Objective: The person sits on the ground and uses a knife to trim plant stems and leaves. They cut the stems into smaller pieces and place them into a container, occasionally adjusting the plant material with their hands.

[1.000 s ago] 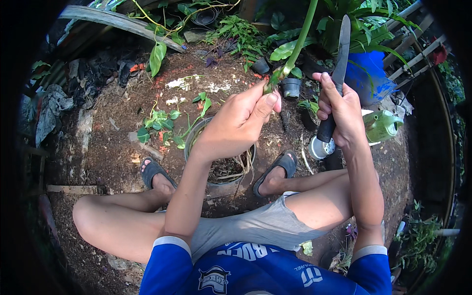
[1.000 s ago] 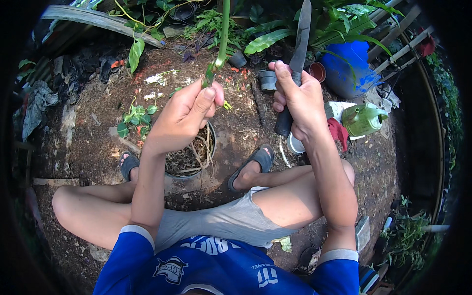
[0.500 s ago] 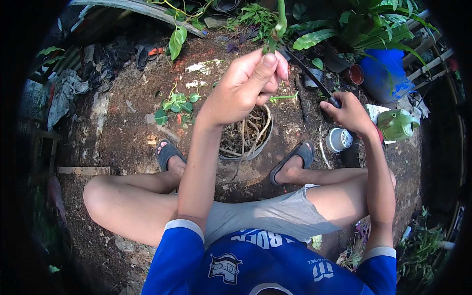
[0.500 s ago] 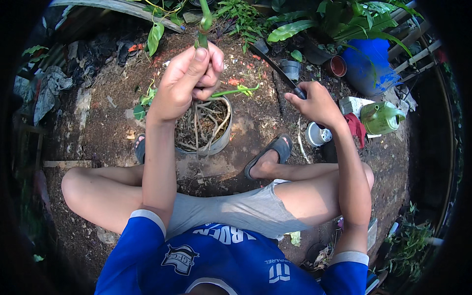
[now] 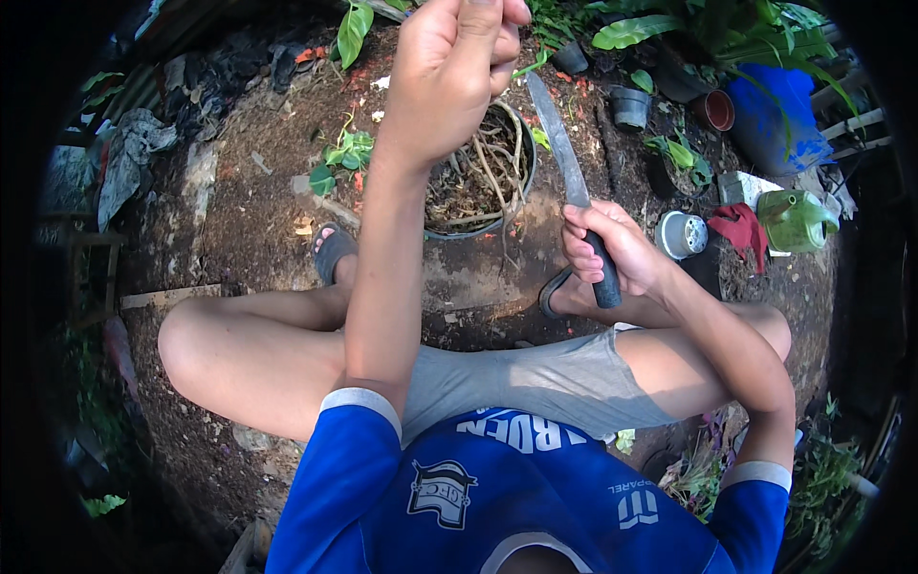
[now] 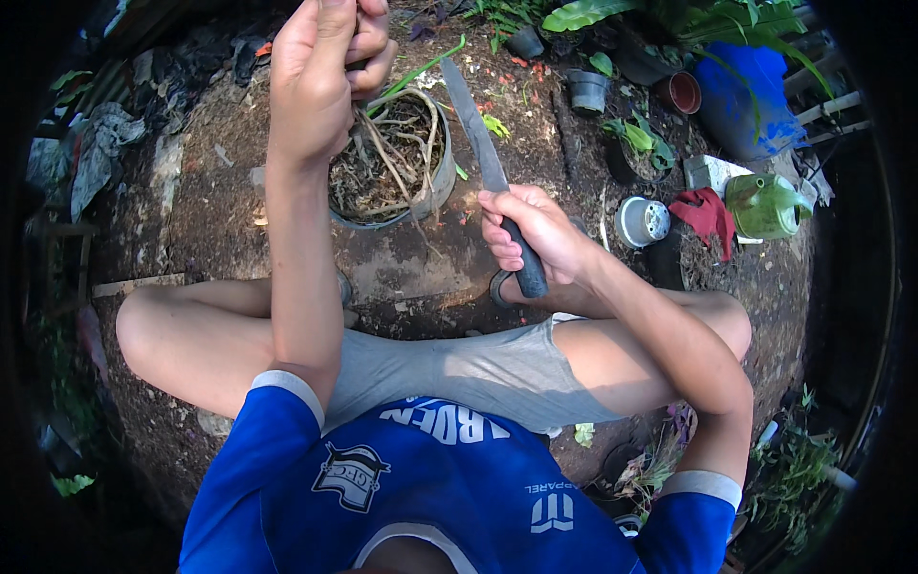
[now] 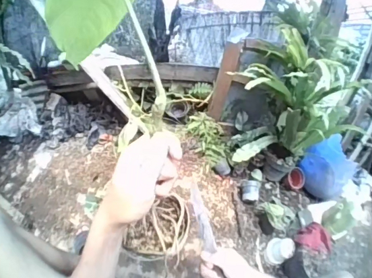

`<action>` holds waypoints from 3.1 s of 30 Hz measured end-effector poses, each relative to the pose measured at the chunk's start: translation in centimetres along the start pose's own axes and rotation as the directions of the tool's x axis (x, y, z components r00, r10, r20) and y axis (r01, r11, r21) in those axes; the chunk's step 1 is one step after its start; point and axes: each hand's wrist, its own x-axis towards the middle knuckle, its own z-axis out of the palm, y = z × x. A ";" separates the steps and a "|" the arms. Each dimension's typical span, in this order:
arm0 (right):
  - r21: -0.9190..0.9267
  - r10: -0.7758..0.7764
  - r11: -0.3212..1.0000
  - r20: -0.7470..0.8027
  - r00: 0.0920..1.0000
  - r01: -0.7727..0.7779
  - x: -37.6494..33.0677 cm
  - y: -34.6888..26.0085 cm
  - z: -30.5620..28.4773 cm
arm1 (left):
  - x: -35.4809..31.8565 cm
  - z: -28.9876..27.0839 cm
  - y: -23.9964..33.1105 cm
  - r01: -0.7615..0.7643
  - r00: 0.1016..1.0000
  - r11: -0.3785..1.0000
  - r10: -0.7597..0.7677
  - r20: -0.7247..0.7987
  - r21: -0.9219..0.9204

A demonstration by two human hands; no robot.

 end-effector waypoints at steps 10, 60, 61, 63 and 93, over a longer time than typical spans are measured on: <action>-0.983 -0.699 0.010 0.123 0.704 0.182 1.9 0.8 1.4 | -0.3 2.2 0.4 0.079 0.995 0.996 -0.081 -0.057 -0.036; -0.653 -0.258 0.758 -0.303 0.917 -0.002 1.5 0.2 -6.3 | -0.7 -2.6 -8.7 -0.041 0.975 0.928 0.118 -0.189 0.370; -0.652 -0.254 0.758 -0.316 0.914 -0.015 1.5 0.3 -6.4 | -1.1 -2.7 -10.1 -0.005 0.978 0.908 0.092 -0.188 0.420; -0.644 -0.249 0.765 -0.302 0.920 -0.004 1.6 0.5 -6.7 | -2.0 -3.1 -12.9 -0.011 0.979 0.795 0.133 -0.156 0.606; -0.776 -0.237 0.603 -0.394 0.888 -0.183 3.1 1.8 -9.5 | -13.4 -5.6 -23.1 0.313 0.930 0.512 -0.336 -0.149 0.800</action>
